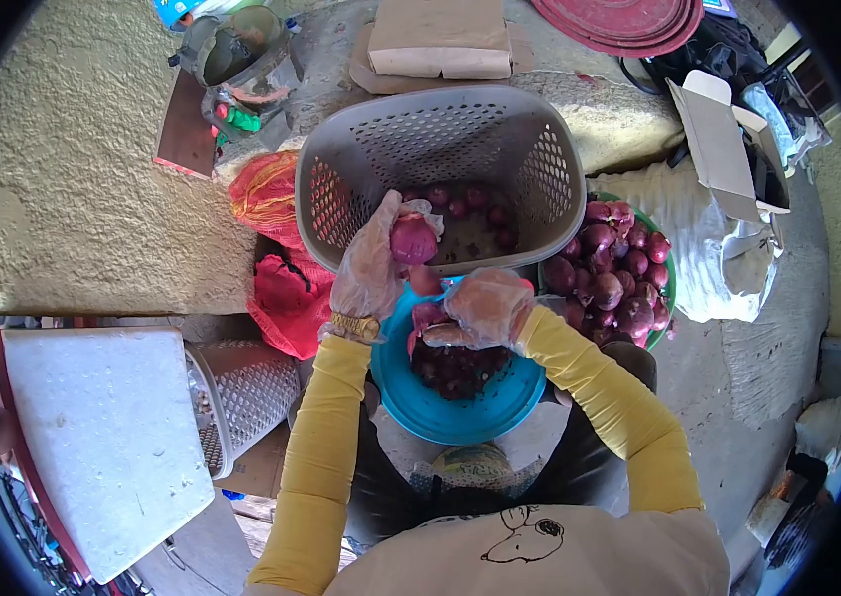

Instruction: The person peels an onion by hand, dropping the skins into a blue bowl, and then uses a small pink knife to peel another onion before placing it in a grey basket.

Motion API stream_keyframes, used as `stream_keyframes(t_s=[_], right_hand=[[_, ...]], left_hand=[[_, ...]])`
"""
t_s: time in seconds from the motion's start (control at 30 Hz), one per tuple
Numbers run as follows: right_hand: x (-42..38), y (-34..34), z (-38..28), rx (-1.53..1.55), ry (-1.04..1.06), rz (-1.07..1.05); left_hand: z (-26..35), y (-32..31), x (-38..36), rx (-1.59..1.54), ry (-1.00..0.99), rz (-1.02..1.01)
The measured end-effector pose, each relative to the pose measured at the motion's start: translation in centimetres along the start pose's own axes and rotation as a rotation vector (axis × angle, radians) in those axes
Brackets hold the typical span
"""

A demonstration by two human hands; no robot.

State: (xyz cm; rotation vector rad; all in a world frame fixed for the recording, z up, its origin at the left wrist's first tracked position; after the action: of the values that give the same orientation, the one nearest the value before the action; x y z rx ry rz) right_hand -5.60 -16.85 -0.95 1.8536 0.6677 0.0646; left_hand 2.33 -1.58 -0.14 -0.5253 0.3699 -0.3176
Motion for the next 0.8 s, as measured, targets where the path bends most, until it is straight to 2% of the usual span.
stream_keyframes(t_s=[0.03, 0.1, 0.27, 0.37, 0.43, 0.47, 0.53, 0.57, 0.6, 0.7, 0.73, 0.8], right_hand=[[-0.1, -0.6, 0.0, -0.019, -0.039, -0.015], [-0.2, -1.4, -0.1, -0.051, -0.061, -0.054], [0.2, -2.6, 0.5, -0.042, -0.122, -0.087], [-0.3, 0.4, 0.1, -0.028, -0.037, -0.07], [-0.2, 1.9, 0.1, -0.024, 0.103, 0.068], [-0.3, 1.9, 0.4, -0.024, 0.103, 0.068], [-0.2, 2.7, 1.0, 0.028, 0.072, 0.337], [0.3, 2.1, 1.6, 0.134, 0.025, 0.342], [0.2, 2.6, 1.5, 0.134, 0.025, 0.343], [-0.4, 4.3, 1.2, 0.06, -0.092, 0.516], [-0.5, 4.6, 1.2, 0.058, -0.092, 0.516], [-0.6, 5.0, 0.8, -0.072, -0.063, 0.292]], left_hand=[[0.0, -0.1, 0.1, 0.0, 0.0, 0.0], [-0.2, -0.4, 0.2, -0.275, 0.101, 0.032], [-0.5, -0.2, 0.2, -0.341, 0.095, 0.088], [-0.4, 0.0, 0.3, -0.331, 0.125, 0.072], [-0.2, 0.2, 0.1, -0.309, 0.137, 0.054], [-0.1, 0.2, 0.0, -0.269, 0.148, 0.0], [0.0, 0.1, -0.1, -0.227, 0.156, -0.053], [-0.1, 0.0, -0.1, -0.243, 0.177, -0.051], [-0.3, -0.2, -0.1, -0.259, 0.197, -0.049], [-1.1, -0.4, 0.1, -0.24, 0.177, -0.017], [-1.2, -0.4, 0.0, -0.241, 0.176, -0.018], [-0.9, -0.3, -0.2, -0.118, 0.147, -0.109]])
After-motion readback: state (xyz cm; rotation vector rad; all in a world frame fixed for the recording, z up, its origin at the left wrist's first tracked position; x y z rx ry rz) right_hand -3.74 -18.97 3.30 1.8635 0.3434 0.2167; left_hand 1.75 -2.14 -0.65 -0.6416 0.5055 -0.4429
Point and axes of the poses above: each hand's wrist, its own x-axis towards the middle knuckle, its own y-axis out of the back of the hand, z = x × y, the point moved 3 cm from there along x, towards the middle knuckle, and after that the axes turned 5 degrees about -y, right-handed, at the moved point
